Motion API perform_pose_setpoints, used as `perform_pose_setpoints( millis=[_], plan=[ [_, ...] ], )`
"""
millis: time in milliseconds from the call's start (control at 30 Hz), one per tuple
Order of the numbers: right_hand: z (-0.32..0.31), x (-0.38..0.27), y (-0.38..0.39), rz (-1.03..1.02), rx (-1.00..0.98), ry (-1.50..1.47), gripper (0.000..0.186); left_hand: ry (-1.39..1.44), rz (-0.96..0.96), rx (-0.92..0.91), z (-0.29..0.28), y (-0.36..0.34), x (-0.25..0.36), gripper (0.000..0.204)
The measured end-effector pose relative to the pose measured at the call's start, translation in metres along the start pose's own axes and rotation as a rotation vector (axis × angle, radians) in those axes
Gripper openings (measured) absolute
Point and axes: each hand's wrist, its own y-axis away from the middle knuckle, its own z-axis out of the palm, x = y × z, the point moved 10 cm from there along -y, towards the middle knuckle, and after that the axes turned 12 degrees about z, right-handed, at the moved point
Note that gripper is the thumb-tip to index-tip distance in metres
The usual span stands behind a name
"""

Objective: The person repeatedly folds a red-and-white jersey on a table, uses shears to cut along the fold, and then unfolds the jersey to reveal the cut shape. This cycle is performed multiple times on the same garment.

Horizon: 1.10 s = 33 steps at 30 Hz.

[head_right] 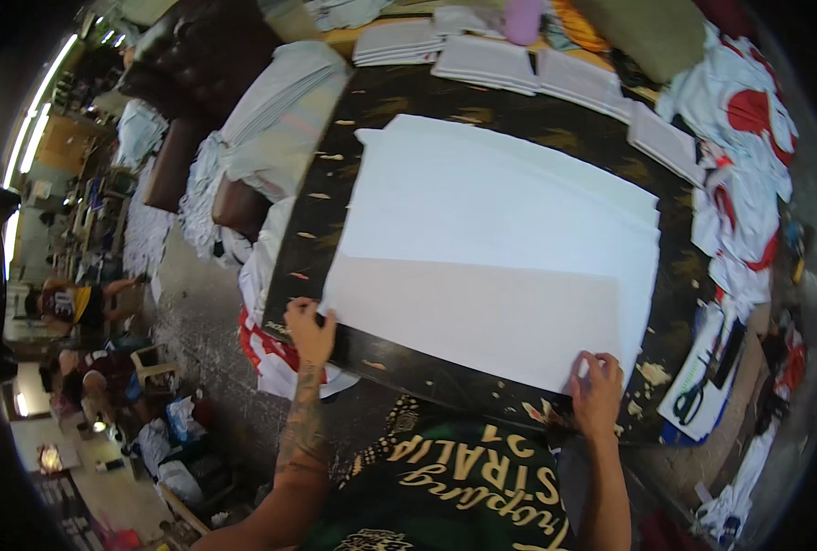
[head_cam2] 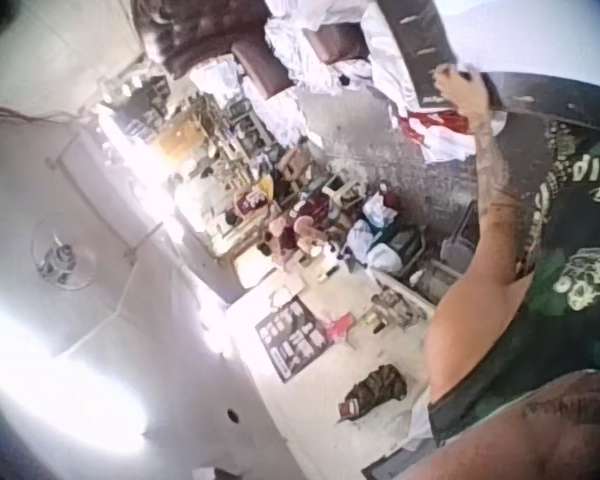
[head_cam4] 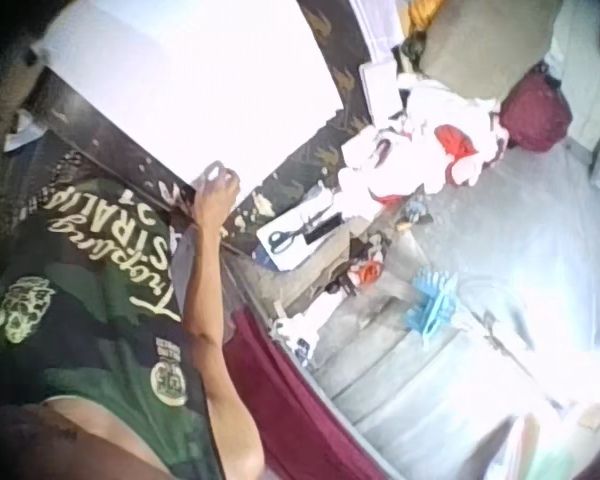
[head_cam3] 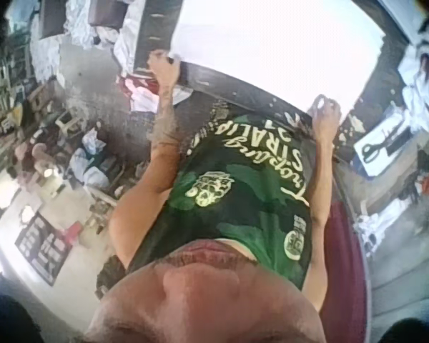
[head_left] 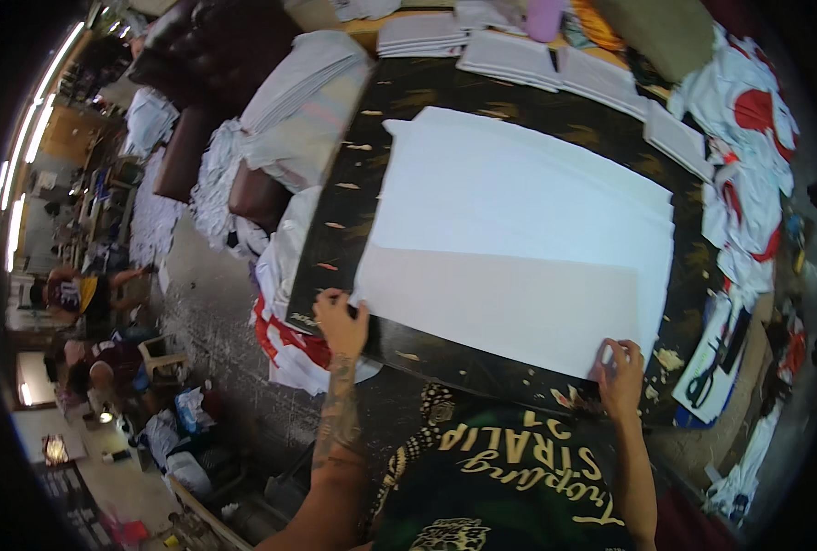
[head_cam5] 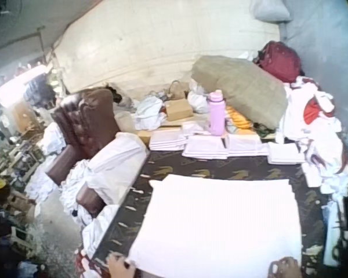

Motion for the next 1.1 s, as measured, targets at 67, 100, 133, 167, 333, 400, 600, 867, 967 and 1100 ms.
perform_pose_setpoints(
  millis=[67,100,133,167,333,400,600,867,967,1100],
  plan=[
    [-0.005,0.006,0.004,-0.018,0.033,-0.006,0.044,-0.063,-0.012,0.02,-0.001,-0.007,0.002,0.041],
    [-0.013,0.009,0.006,-0.019,0.1,0.005,0.043,-0.013,-0.041,0.127,-0.004,-0.01,0.006,0.05],
    [-0.011,0.014,0.007,-0.015,0.052,-0.006,0.039,0.078,0.025,0.139,0.003,-0.016,0.019,0.06],
    [-0.009,0.016,0.011,-0.03,0.046,0.053,0.035,0.187,0.153,0.203,0.006,-0.018,0.042,0.066],
    [-0.024,0.054,0.046,0.037,0.166,0.04,0.029,-0.364,0.046,-0.347,0.05,-0.007,0.067,0.08],
    [-0.031,0.087,0.045,0.165,0.146,0.01,0.026,-0.448,0.023,-0.346,0.04,-0.012,0.078,0.081],
    [-0.098,0.155,-0.04,0.297,0.223,-0.093,0.021,0.383,0.528,-0.361,0.076,0.002,0.3,0.046],
    [-0.238,0.277,-0.224,0.426,0.549,-0.111,0.023,0.645,0.953,-0.571,0.073,0.084,0.507,0.032],
    [-0.287,0.313,-0.284,0.44,0.614,-0.131,0.024,0.615,0.52,-0.289,0.043,0.007,0.436,0.028],
    [-0.318,0.318,-0.362,0.367,0.693,-0.123,0.026,0.35,0.176,-0.305,0.019,-0.03,0.351,0.034]
  ],
)
